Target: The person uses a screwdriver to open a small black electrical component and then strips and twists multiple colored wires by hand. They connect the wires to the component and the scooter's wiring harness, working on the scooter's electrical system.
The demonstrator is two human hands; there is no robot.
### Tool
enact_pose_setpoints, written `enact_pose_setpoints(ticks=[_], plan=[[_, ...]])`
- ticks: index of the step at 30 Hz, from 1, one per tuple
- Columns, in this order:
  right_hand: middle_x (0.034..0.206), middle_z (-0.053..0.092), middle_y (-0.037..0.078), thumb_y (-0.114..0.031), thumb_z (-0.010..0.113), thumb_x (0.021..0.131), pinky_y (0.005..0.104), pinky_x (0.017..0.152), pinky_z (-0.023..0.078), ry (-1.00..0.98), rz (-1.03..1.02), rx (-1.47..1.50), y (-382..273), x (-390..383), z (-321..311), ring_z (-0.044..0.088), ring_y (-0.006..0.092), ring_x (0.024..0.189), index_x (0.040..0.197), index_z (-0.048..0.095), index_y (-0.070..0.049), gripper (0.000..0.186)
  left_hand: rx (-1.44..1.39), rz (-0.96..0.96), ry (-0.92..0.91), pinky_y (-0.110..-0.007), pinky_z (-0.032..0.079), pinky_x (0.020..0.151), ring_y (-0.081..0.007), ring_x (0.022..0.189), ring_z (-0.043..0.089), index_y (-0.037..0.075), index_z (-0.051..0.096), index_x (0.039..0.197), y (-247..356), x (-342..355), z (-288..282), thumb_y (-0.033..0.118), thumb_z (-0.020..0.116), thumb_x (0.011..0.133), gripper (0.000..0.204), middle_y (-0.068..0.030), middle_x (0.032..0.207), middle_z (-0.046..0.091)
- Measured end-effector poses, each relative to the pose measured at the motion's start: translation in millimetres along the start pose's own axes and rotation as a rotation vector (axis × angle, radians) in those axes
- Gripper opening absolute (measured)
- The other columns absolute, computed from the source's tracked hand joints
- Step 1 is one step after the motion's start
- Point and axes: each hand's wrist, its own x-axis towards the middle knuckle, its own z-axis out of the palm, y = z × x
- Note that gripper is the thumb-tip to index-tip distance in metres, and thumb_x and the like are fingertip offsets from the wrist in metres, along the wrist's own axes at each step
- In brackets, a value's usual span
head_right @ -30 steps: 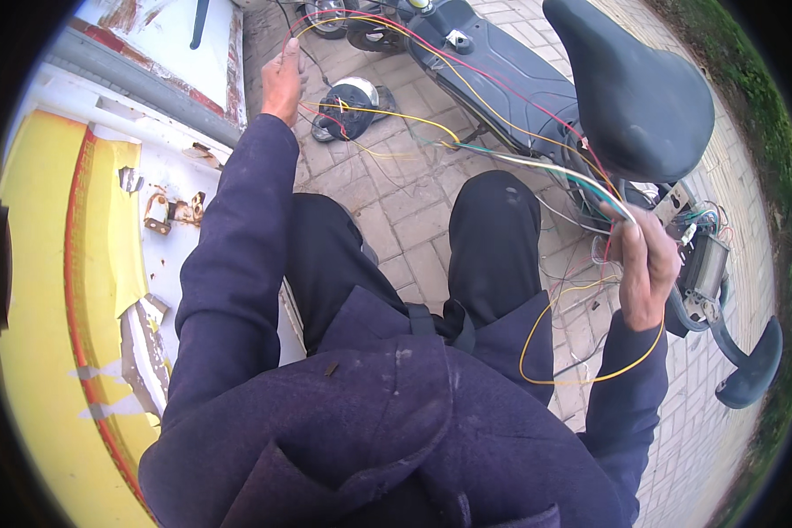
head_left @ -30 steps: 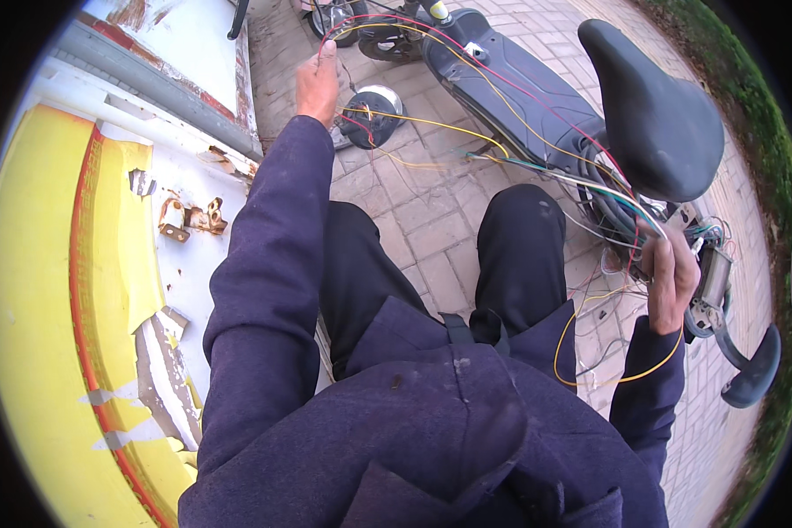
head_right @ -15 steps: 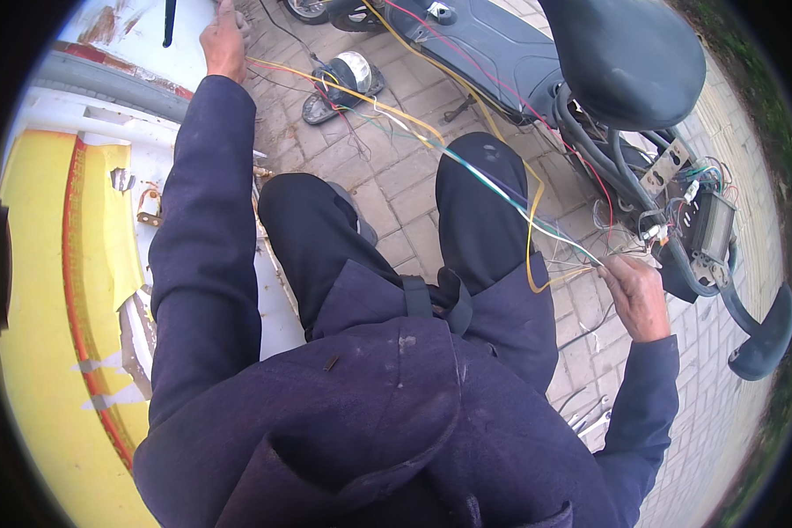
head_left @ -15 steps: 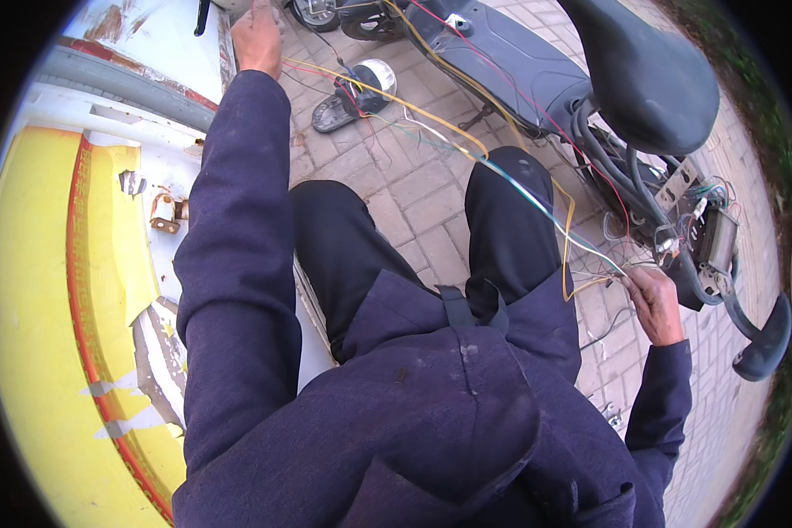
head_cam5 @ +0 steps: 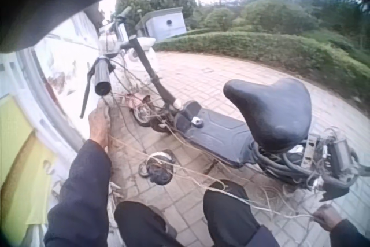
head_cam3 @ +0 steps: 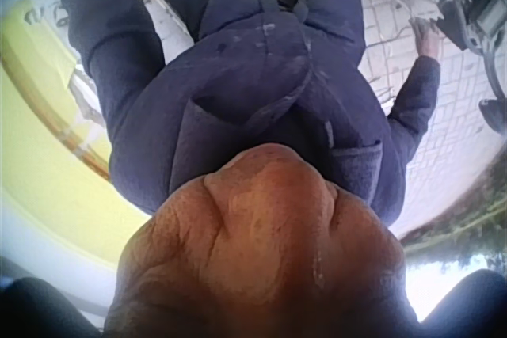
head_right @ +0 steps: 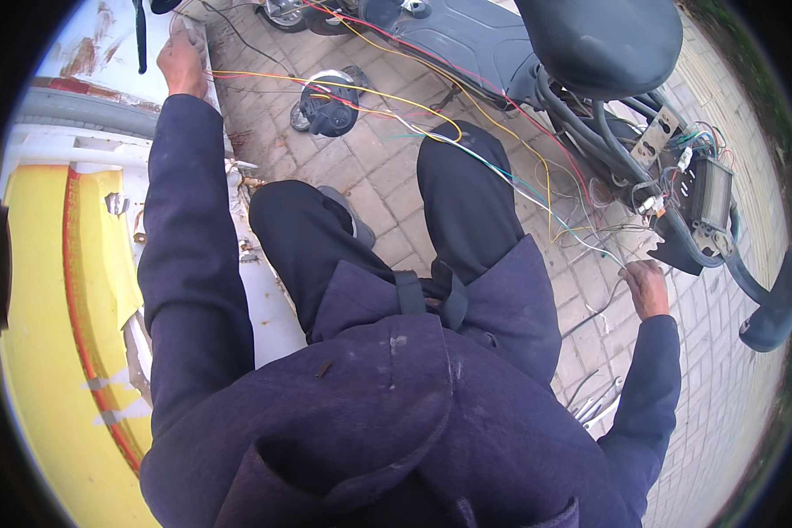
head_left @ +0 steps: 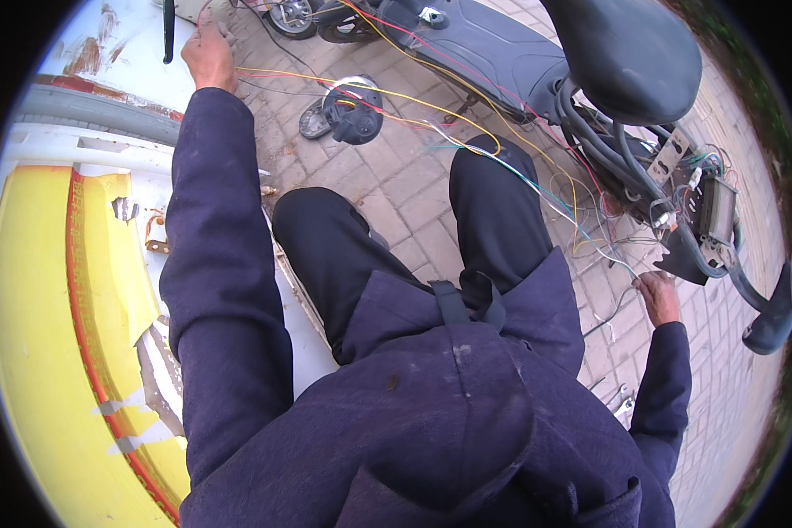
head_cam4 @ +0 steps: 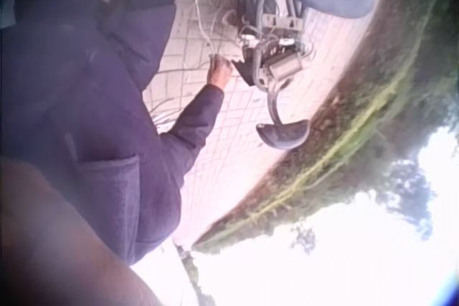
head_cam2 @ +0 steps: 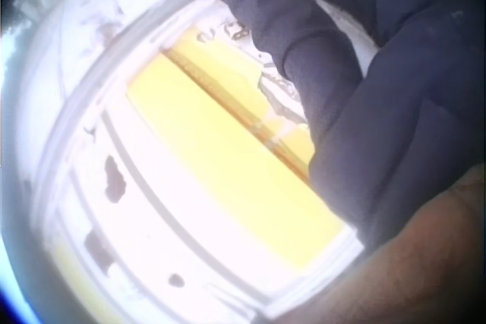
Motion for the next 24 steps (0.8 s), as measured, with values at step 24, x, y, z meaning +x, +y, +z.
enact_pose_setpoints(ticks=[24], plan=[[0.125,0.066,0.017,-0.023,0.069,0.093,0.0401,0.093,0.051,0.273,0.099,0.390,-64,55,-27,0.066,0.0318,0.107,0.132,0.060,-0.009,0.042,-0.067,-0.480,-0.449,-0.025,0.018,0.043,-0.0054,0.043,0.025,0.014,0.048,0.080,30,-22,25,0.040,0.051,0.106,0.038,0.0073,0.057,0.033]])
